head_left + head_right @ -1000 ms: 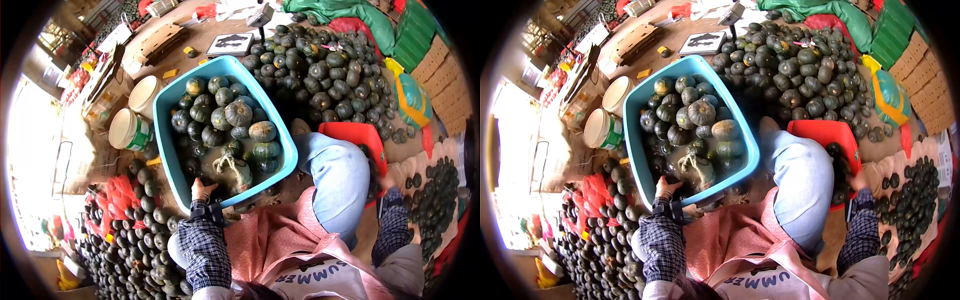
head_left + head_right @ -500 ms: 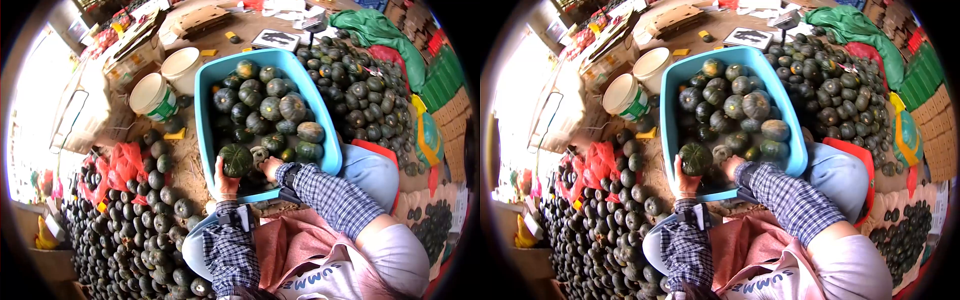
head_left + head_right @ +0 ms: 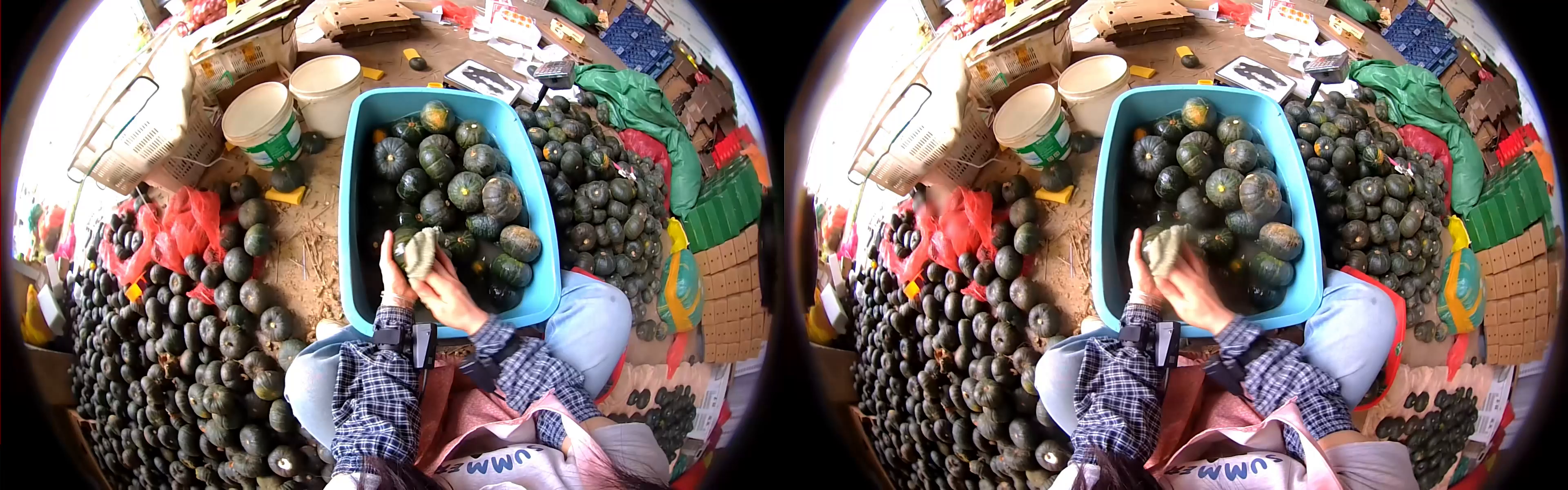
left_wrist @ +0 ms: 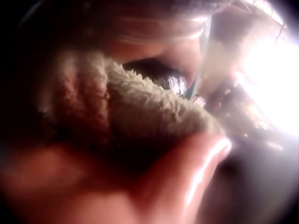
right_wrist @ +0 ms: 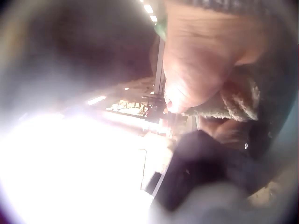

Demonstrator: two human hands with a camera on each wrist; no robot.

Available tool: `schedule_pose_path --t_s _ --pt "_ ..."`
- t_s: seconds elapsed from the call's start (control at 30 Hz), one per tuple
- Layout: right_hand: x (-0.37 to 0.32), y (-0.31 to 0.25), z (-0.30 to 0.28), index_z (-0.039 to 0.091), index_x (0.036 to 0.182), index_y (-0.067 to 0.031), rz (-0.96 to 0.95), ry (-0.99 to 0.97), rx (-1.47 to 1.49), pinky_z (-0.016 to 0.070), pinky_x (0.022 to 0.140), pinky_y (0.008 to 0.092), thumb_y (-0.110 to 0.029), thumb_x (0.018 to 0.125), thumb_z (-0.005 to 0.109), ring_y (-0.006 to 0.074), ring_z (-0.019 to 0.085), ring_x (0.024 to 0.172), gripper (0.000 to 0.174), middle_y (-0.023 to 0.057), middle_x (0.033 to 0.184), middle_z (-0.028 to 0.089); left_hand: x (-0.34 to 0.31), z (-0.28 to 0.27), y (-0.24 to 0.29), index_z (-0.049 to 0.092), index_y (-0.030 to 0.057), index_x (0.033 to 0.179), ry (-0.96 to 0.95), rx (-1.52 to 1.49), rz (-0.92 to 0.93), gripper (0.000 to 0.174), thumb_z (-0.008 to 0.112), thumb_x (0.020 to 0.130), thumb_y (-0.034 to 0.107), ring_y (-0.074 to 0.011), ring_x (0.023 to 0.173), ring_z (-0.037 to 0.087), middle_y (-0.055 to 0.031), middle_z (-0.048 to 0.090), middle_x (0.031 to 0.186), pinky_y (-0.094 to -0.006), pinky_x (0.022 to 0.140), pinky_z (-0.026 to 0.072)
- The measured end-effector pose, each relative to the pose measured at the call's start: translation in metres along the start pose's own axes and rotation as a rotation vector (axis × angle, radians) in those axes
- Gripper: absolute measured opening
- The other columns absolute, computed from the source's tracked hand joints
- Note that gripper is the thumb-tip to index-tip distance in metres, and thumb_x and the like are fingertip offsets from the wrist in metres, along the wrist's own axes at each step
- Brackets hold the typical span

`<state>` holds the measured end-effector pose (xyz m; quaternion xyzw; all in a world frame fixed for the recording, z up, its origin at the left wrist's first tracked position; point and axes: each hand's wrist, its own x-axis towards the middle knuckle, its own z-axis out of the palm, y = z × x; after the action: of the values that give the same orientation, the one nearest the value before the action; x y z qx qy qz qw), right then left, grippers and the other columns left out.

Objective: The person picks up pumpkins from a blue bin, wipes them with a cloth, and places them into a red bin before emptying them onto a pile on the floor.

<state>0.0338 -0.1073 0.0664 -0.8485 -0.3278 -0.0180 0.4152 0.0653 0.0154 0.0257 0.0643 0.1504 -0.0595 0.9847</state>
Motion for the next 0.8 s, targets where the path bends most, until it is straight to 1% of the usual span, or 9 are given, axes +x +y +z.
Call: schedule_pose_path --t_s 0.1,0.13,0.23,0.3,0.37,0.5,0.57,0.67,0.8 --pt "0.016 0.009 0.025 0.054 0.121 -0.001 0.057 0.099 -0.228 0.0261 0.108 0.0447 -0.021 0.091 0.049 0.0395 0.029 0.131 0.036 0.0186 0.137 0.04 0.042 -0.065 -0.008 0.054 0.0072 0.114 0.077 0.187 0.177 0.034 0.056 0.09 0.032 -0.0213 0.098 0.059 -0.0099 0.06 0.108 -0.0329 0.086 0.049" --pt "0.026 0.014 0.029 0.053 0.12 0.0004 0.101 0.144 -0.173 0.0294 0.106 0.0424 -0.023 0.093 0.047 0.0383 0.035 0.127 0.036 0.0189 0.134 0.043 0.022 -0.031 -0.01 0.049 0.0087 0.118 0.119 0.391 0.375 0.032 0.055 0.091 0.026 -0.0184 0.1 0.055 -0.0087 0.056 0.109 -0.0306 0.087 0.0469" --pt "0.063 0.032 0.016 0.053 0.119 0.0034 0.402 0.083 0.183 0.0382 0.099 0.0356 -0.028 0.097 0.04 0.0322 0.051 0.115 0.04 0.0193 0.123 0.053 0.024 -0.039 -0.01 0.052 0.0063 0.116 0.081 0.703 0.438 0.025 0.048 0.095 0.02 -0.0153 0.1 0.053 -0.0058 0.057 0.109 -0.0282 0.088 0.0443" --pt "0.065 0.068 0.023 0.054 0.121 0.0013 0.479 0.089 0.48 0.04 0.095 0.0291 -0.034 0.099 0.039 0.0194 0.053 0.112 0.044 0.0113 0.12 0.059 0.012 -0.026 -0.009 0.053 0.0054 0.118 0.054 0.823 0.462 0.029 0.05 0.091 0.015 -0.0136 0.101 0.051 -0.0054 0.056 0.109 -0.0262 0.089 0.0417" --pt "0.059 0.082 0.009 0.055 0.122 -0.0009 0.636 0.027 0.937 0.0404 0.094 0.0272 -0.04 0.098 0.04 0.0151 0.053 0.109 0.048 0.0073 0.119 0.059 0.005 -0.015 -0.006 0.053 0.0045 0.118 -0.009 0.822 0.354 0.033 0.052 0.087 0.014 -0.0133 0.101 0.051 -0.0052 0.056 0.111 -0.0258 0.09 0.0406" --pt "0.037 0.084 -0.018 0.054 0.124 -0.0025 0.866 0.008 0.957 0.0415 0.093 0.0265 -0.056 0.093 0.042 0.0128 0.054 0.106 0.063 0.0054 0.118 0.059 0.001 -0.001 -0.01 0.053 0.0031 0.117 -0.09 0.459 0.159 0.037 0.056 0.082 0.014 -0.0162 0.103 0.053 -0.0075 0.056 0.112 -0.0277 0.092 0.0409" --pt "0.024 0.084 -0.016 0.04 0.136 0.0009 0.873 -0.022 1.055 0.0322 0.103 0.0301 -0.054 0.095 0.037 0.0168 0.043 0.122 0.069 0.0093 0.135 0.046 0.004 0.001 -0.019 0.053 0.0074 0.117 -0.012 0.666 0.355 0.041 0.064 0.08 0.02 -0.0205 0.1 0.053 -0.0103 0.054 0.112 -0.0316 0.09 0.0427" --pt "0.013 0.043 -0.02 0.026 0.143 -0.0008 0.489 0.05 0.917 0.0147 0.112 0.0296 -0.04 0.1 0.034 0.0178 0.017 0.139 0.059 0.01 0.15 0.024 0.001 0.007 -0.039 0.051 0.014 0.122 0.389 1.761 0.939 0.055 0.072 0.076 0.034 -0.0318 0.107 0.045 -0.0157 0.042 0.121 -0.0394 0.095 0.036" --pt "0.011 0.056 -0.037 0.029 0.141 -0.0006 0.413 0.157 0.842 0.0168 0.112 0.0295 -0.043 0.099 0.034 0.0176 0.024 0.136 0.06 0.0092 0.148 0.029 0.001 -0.008 -0.044 0.048 0.0142 0.134 0.179 1.407 0.823 0.045 0.057 0.091 0.027 -0.0271 0.109 0.047 -0.0177 0.049 0.124 -0.0394 0.094 0.0377"
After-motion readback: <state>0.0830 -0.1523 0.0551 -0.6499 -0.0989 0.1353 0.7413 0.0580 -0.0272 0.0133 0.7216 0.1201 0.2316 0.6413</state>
